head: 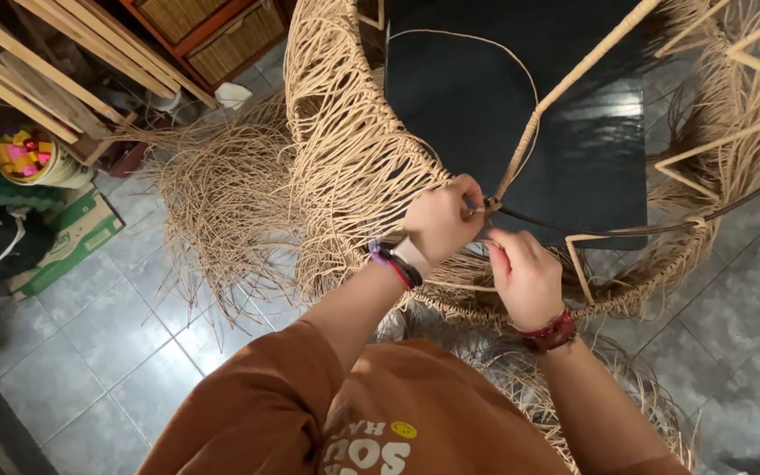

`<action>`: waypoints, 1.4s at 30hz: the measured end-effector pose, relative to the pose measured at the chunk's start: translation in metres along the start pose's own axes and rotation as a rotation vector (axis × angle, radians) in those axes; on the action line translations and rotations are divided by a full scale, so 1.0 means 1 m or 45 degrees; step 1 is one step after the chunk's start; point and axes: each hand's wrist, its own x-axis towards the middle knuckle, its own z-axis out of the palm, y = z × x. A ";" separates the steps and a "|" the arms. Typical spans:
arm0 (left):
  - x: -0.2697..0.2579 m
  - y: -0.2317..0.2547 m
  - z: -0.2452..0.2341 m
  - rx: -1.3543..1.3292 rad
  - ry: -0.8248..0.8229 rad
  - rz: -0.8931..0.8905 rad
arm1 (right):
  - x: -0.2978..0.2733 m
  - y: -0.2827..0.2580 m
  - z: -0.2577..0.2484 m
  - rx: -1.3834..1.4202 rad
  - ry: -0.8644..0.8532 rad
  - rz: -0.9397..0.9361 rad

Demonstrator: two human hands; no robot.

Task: Weaving and tying natural fiber strands onto a circular frame to create a decorative furniture piece

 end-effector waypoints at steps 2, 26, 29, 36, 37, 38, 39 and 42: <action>-0.020 -0.002 0.006 0.024 0.709 0.475 | 0.008 0.000 -0.008 0.378 -0.330 0.164; -0.065 -0.054 0.057 -0.740 0.292 0.141 | -0.005 -0.023 0.018 0.651 -0.160 0.388; -0.060 -0.067 0.066 -0.521 0.320 0.197 | -0.006 -0.018 0.018 0.611 -0.175 0.321; -0.068 -0.081 0.093 -0.031 0.467 0.143 | 0.010 -0.026 0.006 0.774 -0.257 0.360; -0.068 -0.106 0.118 0.103 0.184 0.379 | 0.013 -0.027 0.004 0.812 -0.272 0.352; -0.068 -0.131 0.143 0.235 -0.102 0.609 | 0.015 -0.027 0.001 0.849 -0.290 0.344; -0.084 -0.110 0.105 0.233 -0.100 0.613 | 0.011 -0.023 0.001 0.846 -0.289 0.343; -0.108 -0.082 0.046 0.069 -0.833 0.307 | -0.002 -0.011 0.005 0.718 -0.368 0.322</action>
